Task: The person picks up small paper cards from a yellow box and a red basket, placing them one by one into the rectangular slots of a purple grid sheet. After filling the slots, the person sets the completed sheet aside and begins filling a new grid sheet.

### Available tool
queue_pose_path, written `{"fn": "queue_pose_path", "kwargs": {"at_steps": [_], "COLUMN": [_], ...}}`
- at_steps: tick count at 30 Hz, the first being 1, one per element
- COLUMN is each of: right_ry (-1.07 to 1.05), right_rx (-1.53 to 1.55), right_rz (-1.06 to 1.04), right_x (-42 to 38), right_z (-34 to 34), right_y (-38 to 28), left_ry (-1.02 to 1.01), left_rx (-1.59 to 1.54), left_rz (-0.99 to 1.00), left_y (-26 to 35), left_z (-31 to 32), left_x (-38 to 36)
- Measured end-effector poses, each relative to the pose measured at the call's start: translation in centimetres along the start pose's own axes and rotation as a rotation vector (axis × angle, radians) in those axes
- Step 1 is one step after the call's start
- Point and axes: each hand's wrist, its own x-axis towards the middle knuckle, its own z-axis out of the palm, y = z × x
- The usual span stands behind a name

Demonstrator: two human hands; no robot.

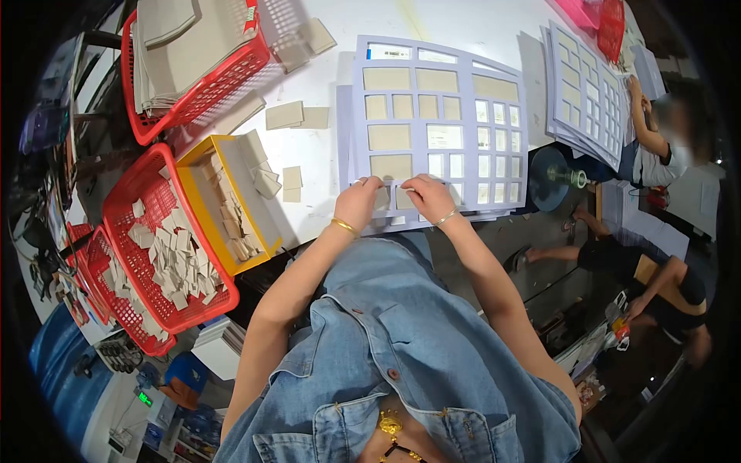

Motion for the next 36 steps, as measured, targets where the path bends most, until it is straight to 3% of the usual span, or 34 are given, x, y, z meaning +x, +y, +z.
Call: {"fn": "queue_pose_path", "kwargs": {"at_steps": [5, 8, 14, 20, 26, 29, 36], "right_ry": [0.061, 0.098, 0.118, 0.128, 0.138, 0.17, 0.131], "right_rx": [-0.049, -0.048, -0.039, -0.022, -0.017, -0.052, -0.263], "right_rz": [0.006, -0.038, -0.029, -0.021, -0.017, -0.017, 0.034], "right_x": [-0.3, -0.4, -0.5, -0.4, -0.5, -0.6, -1.9], "right_z": [0.4, 0.8, 0.8, 1.0, 1.2, 1.3, 0.9], "right_y": [-0.8, -0.3, -0.2, -0.1, -0.1, -0.4, -2.5], "left_ry": [0.01, 0.043, -0.071, 0.042, -0.024, 0.013, -0.025], "left_rx": [-0.015, -0.211, -0.333, -0.138, 0.032, 0.128, 0.275], "left_rz": [0.016, 0.062, -0.099, 0.118, 0.081, -0.043, 0.141], "left_y": [0.1, -0.8, -0.5, -1.2, -0.7, 1.7, -0.4], "left_z": [0.5, 0.6, -0.3, 1.2, 1.5, 0.3, 0.4], "left_x": [0.9, 1.4, 1.6, 1.5, 1.1, 0.8, -0.6]}}
